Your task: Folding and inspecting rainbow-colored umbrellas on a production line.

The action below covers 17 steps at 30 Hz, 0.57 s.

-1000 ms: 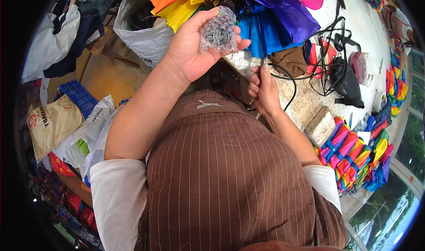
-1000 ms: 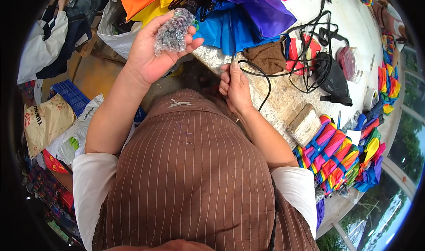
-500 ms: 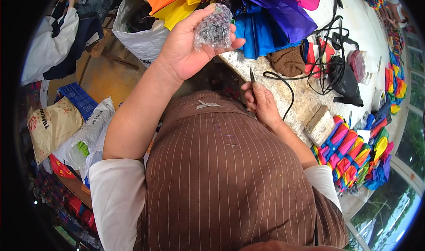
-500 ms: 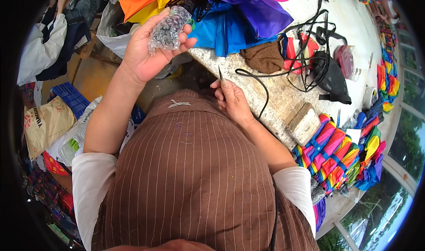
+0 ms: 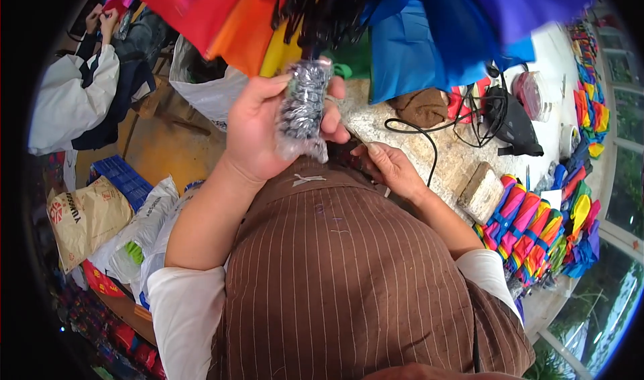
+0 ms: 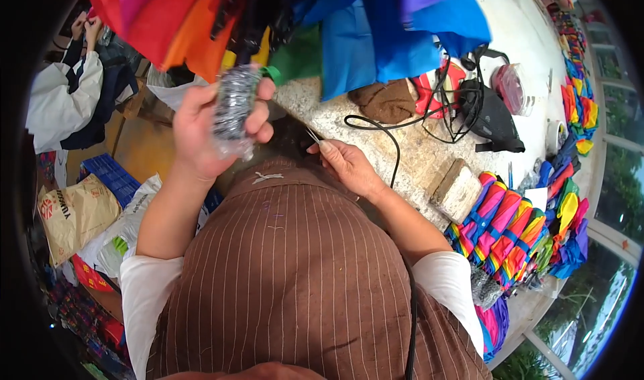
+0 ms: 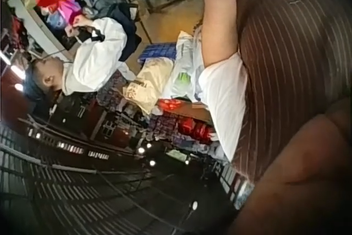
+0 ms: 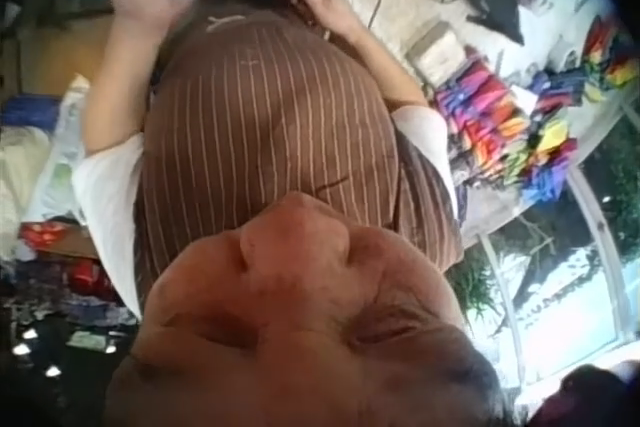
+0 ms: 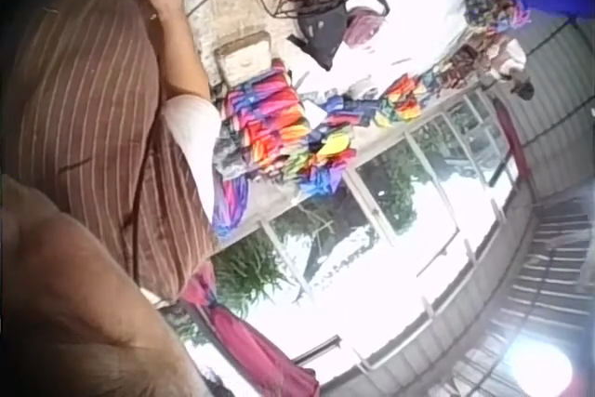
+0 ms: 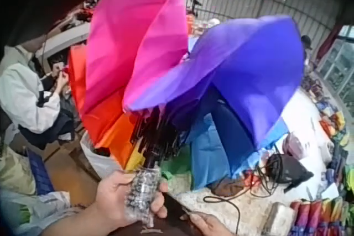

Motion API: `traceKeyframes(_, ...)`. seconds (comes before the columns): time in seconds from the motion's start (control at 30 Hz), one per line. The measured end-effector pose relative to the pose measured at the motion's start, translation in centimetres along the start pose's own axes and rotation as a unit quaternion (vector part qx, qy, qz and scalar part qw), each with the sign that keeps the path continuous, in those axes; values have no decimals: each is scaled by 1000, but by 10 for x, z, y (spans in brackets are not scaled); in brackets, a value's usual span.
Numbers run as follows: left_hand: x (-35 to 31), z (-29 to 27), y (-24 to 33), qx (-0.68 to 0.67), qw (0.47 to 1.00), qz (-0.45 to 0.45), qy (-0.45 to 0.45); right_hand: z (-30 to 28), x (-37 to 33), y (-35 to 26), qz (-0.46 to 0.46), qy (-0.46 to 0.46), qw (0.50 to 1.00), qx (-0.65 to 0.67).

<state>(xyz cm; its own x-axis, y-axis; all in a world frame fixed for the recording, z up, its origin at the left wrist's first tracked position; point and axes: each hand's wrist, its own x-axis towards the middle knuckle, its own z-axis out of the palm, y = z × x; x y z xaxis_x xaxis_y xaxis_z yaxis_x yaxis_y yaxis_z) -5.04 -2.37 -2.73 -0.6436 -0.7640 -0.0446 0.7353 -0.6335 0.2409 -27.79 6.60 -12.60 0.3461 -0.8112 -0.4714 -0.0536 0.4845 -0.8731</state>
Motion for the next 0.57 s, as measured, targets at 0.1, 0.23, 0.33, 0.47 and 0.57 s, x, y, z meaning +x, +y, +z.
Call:
traceKeyframes(0.1, 4, -36, -4, 39, 992, 6, 120, -6, -4, -13, -5, 10, 1000, -13)
traceKeyframes(0.23, 7, -64, -1, -35, 983, -15, 177, -12, -10, -39, -1, 59, 998, -23)
traceKeyframes(0.33, 12, -56, 2, -76, 987, 10, 141, -14, -12, -45, -24, 99, 995, 0)
traceKeyframes(0.47, 14, -55, 0, -84, 987, 23, 135, -15, -12, -45, 18, 124, 989, 83)
traceKeyframes(0.57, 12, -61, -1, -88, 987, 19, 133, -10, -10, -42, 10, 144, 979, 147)
